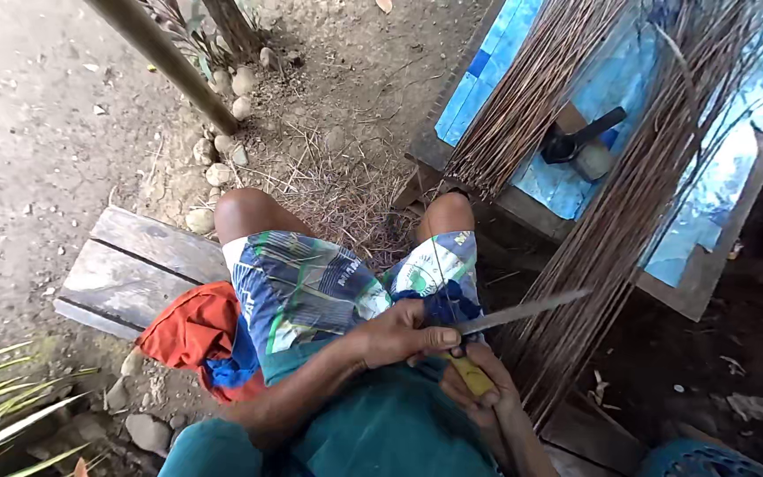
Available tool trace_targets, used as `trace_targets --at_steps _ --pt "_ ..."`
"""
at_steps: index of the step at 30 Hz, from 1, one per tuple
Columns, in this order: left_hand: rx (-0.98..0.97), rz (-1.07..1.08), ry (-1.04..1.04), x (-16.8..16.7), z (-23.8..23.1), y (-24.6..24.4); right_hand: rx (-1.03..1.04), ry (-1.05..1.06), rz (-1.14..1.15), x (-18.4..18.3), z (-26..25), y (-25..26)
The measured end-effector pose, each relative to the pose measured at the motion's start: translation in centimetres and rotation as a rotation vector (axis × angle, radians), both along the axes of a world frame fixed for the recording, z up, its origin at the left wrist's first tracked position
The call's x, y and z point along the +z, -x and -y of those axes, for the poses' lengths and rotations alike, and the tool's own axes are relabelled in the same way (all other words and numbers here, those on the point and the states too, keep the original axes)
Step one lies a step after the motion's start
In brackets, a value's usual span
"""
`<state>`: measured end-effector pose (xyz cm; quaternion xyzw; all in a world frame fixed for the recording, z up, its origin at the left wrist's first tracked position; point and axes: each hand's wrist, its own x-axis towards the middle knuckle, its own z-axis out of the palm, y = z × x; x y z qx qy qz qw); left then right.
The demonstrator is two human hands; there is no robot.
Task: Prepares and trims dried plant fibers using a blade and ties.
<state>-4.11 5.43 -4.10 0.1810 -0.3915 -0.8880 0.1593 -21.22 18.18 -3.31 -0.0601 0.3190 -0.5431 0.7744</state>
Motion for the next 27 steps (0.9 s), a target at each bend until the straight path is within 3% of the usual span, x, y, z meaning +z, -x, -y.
trace_targets --at_steps 4,8,10,12,15,19,22,23,25,27 --pt "0.274 0.088 -0.107 0.1 3.0 -2.1 0.088 -0.089 -0.283 1.4 -2.0 -0.1" --pt "0.513 0.064 -0.134 -1.5 8.8 -5.6 0.127 -0.095 -0.37 1.6 -5.5 0.4" --pt "0.402 0.121 -0.114 -1.1 7.8 -4.5 0.066 -0.089 -0.423 1.5 -5.0 0.3" --pt "0.152 0.141 -0.084 -0.4 3.9 -1.8 -0.009 -0.116 -0.475 1.6 -3.2 0.2" --pt "-0.017 -0.049 -0.105 -0.5 -0.9 0.7 -0.038 -0.076 -0.319 1.2 -0.5 0.4" --pt "0.229 0.068 -0.143 -0.7 2.1 -1.6 0.103 -0.16 -0.085 1.6 -2.0 -0.2" --pt "0.436 0.021 -0.132 -1.7 6.6 -4.9 0.143 -0.203 -0.057 1.8 -4.4 0.0" --pt "0.457 -0.013 -0.164 -2.0 7.6 -5.4 0.126 -0.173 -0.115 1.7 -4.8 0.2" --pt "0.4 0.06 -0.165 -2.0 7.2 -4.5 0.083 -0.08 -0.44 1.5 -4.7 0.5" --pt "0.188 0.183 -0.11 -1.3 4.1 -2.3 0.03 0.024 -0.797 1.3 -3.3 0.7"
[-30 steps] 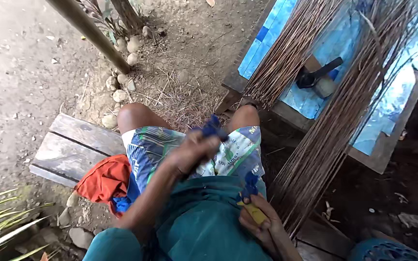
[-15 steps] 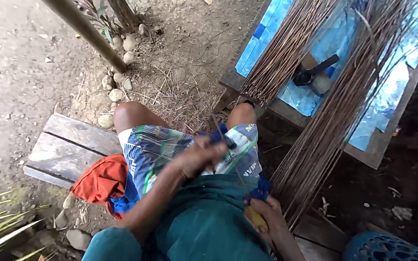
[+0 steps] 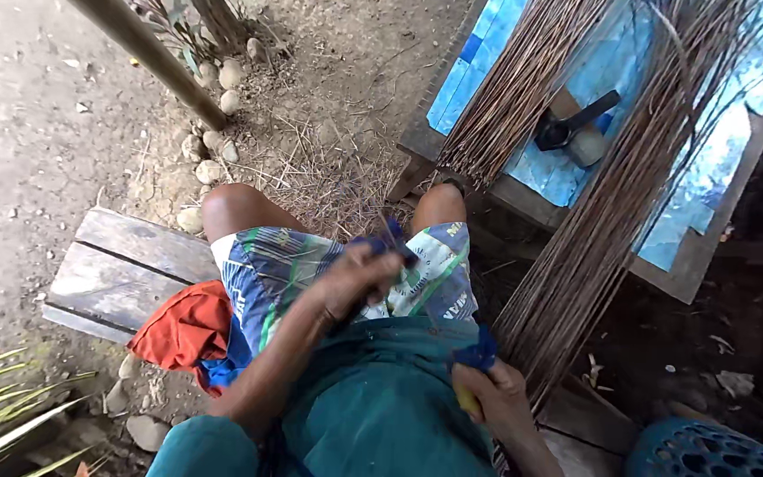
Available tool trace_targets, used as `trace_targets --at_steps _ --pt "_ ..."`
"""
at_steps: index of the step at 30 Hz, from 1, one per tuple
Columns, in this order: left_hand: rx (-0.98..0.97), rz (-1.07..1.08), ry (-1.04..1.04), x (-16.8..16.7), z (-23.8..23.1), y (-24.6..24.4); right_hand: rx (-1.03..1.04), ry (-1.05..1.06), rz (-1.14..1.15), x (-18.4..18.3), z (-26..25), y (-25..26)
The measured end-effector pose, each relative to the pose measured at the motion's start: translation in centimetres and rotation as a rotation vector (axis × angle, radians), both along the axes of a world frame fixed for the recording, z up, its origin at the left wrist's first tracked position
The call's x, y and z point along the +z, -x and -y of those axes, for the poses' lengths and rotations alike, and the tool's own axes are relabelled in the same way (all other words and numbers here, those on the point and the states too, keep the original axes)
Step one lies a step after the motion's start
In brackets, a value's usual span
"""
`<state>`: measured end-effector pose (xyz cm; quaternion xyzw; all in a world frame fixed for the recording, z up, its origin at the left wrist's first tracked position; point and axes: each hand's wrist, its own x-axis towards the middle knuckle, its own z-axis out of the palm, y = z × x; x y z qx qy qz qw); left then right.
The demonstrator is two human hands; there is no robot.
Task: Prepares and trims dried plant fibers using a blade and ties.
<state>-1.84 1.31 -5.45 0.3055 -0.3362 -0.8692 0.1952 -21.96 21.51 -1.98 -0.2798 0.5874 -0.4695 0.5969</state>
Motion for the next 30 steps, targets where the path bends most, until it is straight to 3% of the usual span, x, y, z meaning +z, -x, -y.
trace_targets --at_steps 2,4,9,11,14,16,18,22,25,30 --pt "-0.223 -0.072 0.031 0.4 -3.4 2.1 -0.016 0.123 -0.191 -0.4 1.5 0.3" --pt "-0.222 -0.164 0.003 0.4 -4.3 2.4 0.025 0.216 -0.233 -0.7 2.0 0.5" --pt "0.187 -0.14 -0.022 -0.8 2.3 -2.5 0.111 0.11 -0.035 -0.6 -2.5 1.0" --pt "0.256 -0.162 -0.033 -1.0 3.5 -3.3 0.076 0.017 0.094 -0.9 -3.5 1.1" --pt "0.03 -0.07 -0.019 -0.2 -0.2 0.2 -0.059 -0.153 0.344 -0.8 -2.0 0.6" --pt "-0.114 -0.175 0.0 -0.1 -3.0 2.5 -0.084 -0.114 0.503 -0.9 -0.7 0.7" --pt "-0.029 -0.175 0.014 -0.1 -2.1 2.1 -0.034 -0.082 0.541 -1.0 -1.0 1.3" --pt "0.252 -0.135 0.062 -0.6 3.4 -2.4 0.037 -0.19 0.325 -1.0 -3.8 2.4" --pt "0.231 -0.173 0.053 -0.6 2.5 -1.3 0.018 -0.194 0.354 -1.1 -1.7 1.5" --pt "0.156 -0.302 0.052 -0.8 0.4 1.1 0.051 0.007 0.63 -1.8 4.1 0.0"
